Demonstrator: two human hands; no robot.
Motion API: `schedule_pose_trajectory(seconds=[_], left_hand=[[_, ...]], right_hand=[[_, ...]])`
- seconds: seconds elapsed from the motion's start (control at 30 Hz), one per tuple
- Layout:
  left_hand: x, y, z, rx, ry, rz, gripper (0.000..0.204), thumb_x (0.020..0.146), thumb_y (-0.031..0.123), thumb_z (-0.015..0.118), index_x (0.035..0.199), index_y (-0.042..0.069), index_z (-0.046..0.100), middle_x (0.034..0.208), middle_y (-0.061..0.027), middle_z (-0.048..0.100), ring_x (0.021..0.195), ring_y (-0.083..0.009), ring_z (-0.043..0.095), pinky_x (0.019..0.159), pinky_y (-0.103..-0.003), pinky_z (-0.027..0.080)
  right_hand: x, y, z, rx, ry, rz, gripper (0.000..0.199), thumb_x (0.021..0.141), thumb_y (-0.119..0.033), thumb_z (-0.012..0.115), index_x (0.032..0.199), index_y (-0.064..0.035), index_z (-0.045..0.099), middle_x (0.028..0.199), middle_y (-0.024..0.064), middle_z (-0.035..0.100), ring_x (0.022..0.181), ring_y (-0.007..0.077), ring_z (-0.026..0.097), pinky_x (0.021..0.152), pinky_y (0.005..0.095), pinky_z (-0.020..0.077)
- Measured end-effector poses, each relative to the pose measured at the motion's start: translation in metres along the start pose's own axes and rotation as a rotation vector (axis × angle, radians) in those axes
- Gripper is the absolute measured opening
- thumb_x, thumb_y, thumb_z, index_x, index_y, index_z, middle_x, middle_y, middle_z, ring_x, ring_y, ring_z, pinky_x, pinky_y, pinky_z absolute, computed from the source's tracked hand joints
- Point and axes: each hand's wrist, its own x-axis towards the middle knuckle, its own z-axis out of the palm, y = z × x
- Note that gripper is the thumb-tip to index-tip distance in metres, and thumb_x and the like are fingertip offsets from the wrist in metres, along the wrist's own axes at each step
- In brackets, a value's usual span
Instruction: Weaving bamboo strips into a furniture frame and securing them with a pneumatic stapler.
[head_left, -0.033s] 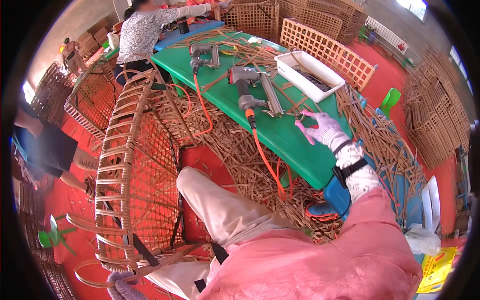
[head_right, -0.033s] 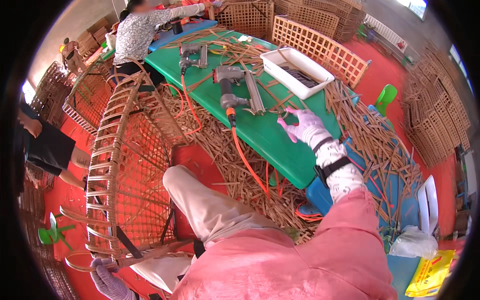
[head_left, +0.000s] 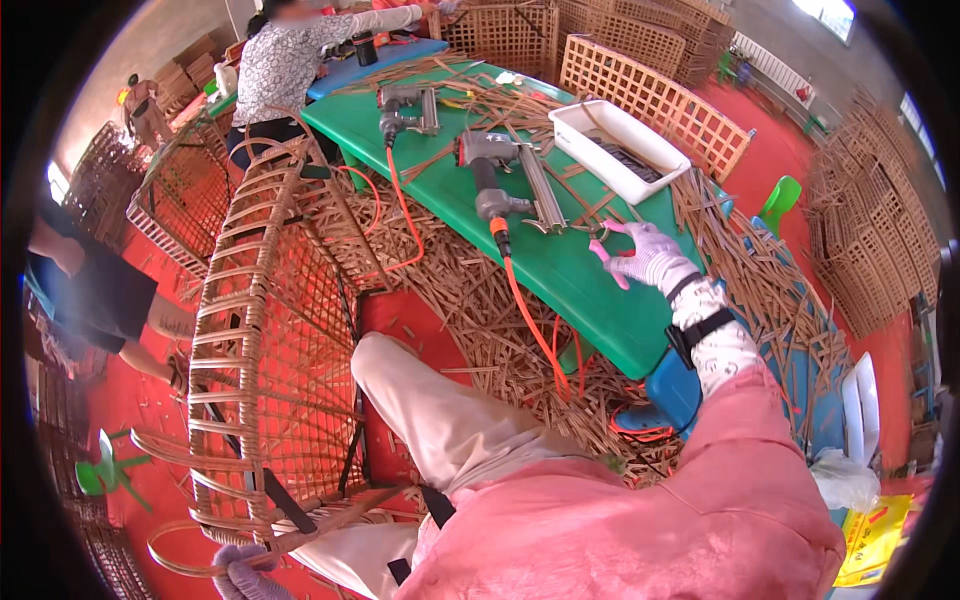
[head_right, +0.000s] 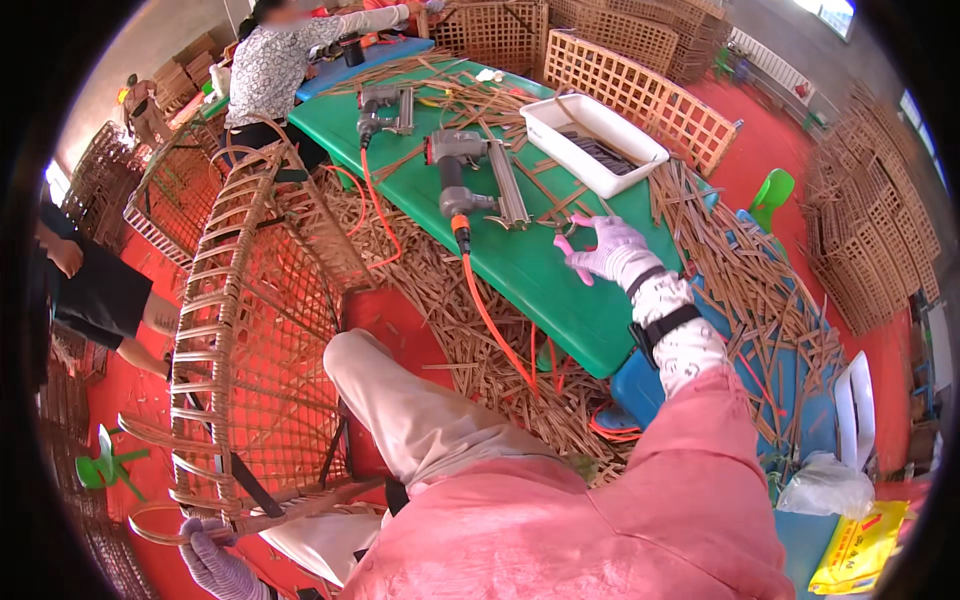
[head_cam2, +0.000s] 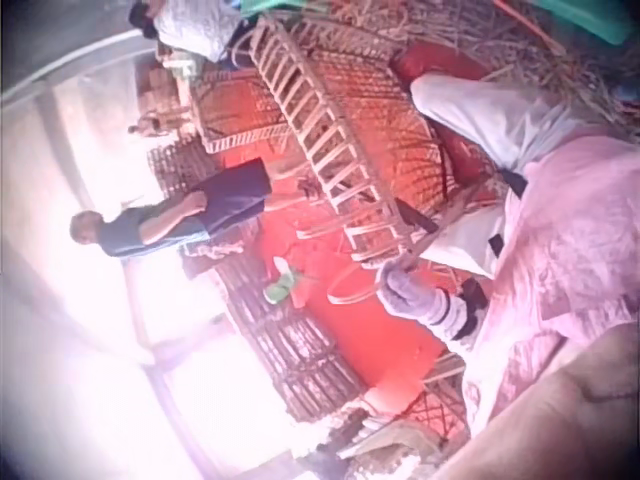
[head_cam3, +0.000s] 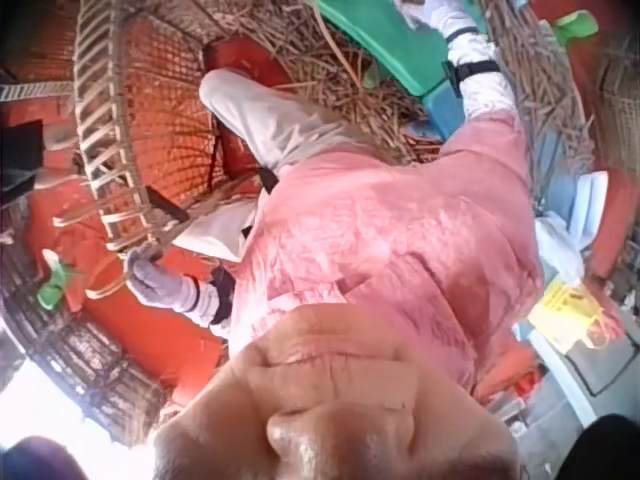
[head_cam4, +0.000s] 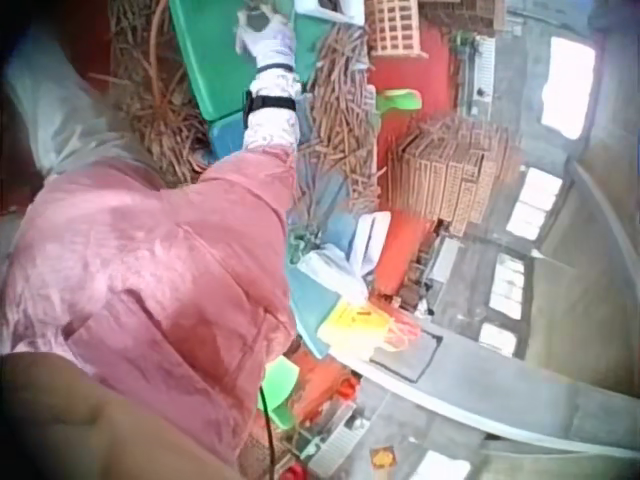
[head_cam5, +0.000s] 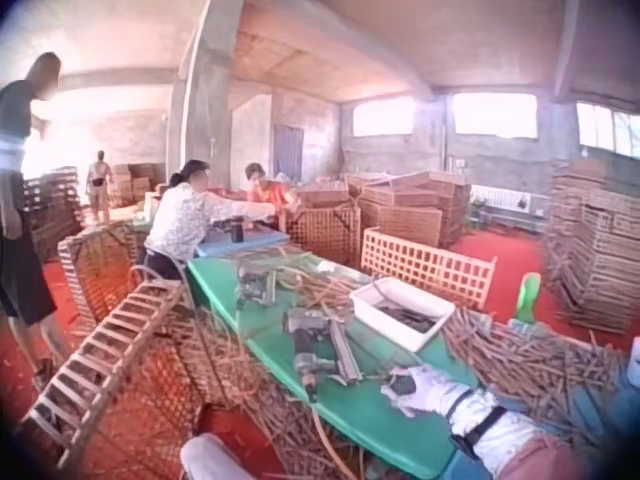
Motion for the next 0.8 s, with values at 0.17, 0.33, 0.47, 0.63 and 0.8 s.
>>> schedule_pose_trajectory(seconds=[0.17, 0.33, 0.47, 0.63, 0.8], left_hand=[[-0.002, -0.014, -0.002, 0.102, -0.068, 0.161, 0.030, 0.094, 0.019, 0.048, 0.111, -0.005, 0.053, 0.086, -0.0036, 0.056, 0.061, -0.0106, 0.051, 0.052, -0.023, 0.044], [0.035, 0.039, 0.007, -0.697, -0.175, -0.672, 0.027, 0.089, 0.018, 0.056, 0.106, -0.003, 0.057, 0.082, -0.0105, 0.063, 0.065, -0.0160, 0.063, 0.056, -0.025, 0.052], [0.032, 0.030, 0.000, -0.886, -0.266, -0.669, 0.028, 0.087, 0.018, 0.060, 0.107, -0.001, 0.058, 0.083, -0.0107, 0.065, 0.068, -0.0158, 0.065, 0.059, -0.025, 0.054], [0.012, 0.042, 0.023, -0.891, -0.292, -0.702, 0.024, 0.089, 0.019, 0.057, 0.103, 0.000, 0.057, 0.082, -0.0088, 0.062, 0.070, -0.0171, 0.065, 0.061, -0.027, 0.056], [-0.007, 0.043, 0.018, -0.849, -0.369, -0.713, 0.022, 0.088, 0.015, 0.055, 0.102, -0.002, 0.055, 0.082, -0.0104, 0.061, 0.070, -0.0194, 0.066, 0.059, -0.029, 0.058]], right_hand=[[0.044, 0.001, -0.009, 0.005, -0.341, -0.310, 0.078, 0.066, -0.046, 0.073, 0.128, -0.0051, 0.047, 0.126, 0.0204, 0.050, 0.114, 0.0304, 0.051, 0.097, 0.0373, 0.0388], [0.050, 0.003, -0.009, -0.284, -0.306, 0.031, 0.051, 0.064, -0.020, 0.064, 0.107, 0.0057, 0.052, 0.106, 0.0226, 0.059, 0.102, 0.0329, 0.058, 0.087, 0.0380, 0.0465], [0.124, 0.083, 0.015, 0.060, -0.103, -0.197, 0.054, 0.069, -0.017, 0.058, 0.118, 0.0019, 0.047, 0.087, 0.0142, 0.056, 0.074, 0.0265, 0.060, 0.058, 0.0351, 0.0510], [-0.006, -0.099, -0.020, 1.312, -0.898, -0.415, 0.065, 0.071, -0.006, 0.058, 0.133, -0.0016, 0.037, 0.115, 0.0085, 0.053, 0.100, 0.0151, 0.056, 0.083, 0.0251, 0.0473], [-0.138, -0.259, -0.055, 0.399, -0.894, -1.359, 0.063, 0.060, -0.012, 0.068, 0.119, 0.0001, 0.047, 0.100, 0.0175, 0.060, 0.094, 0.0319, 0.061, 0.081, 0.0350, 0.0484]])
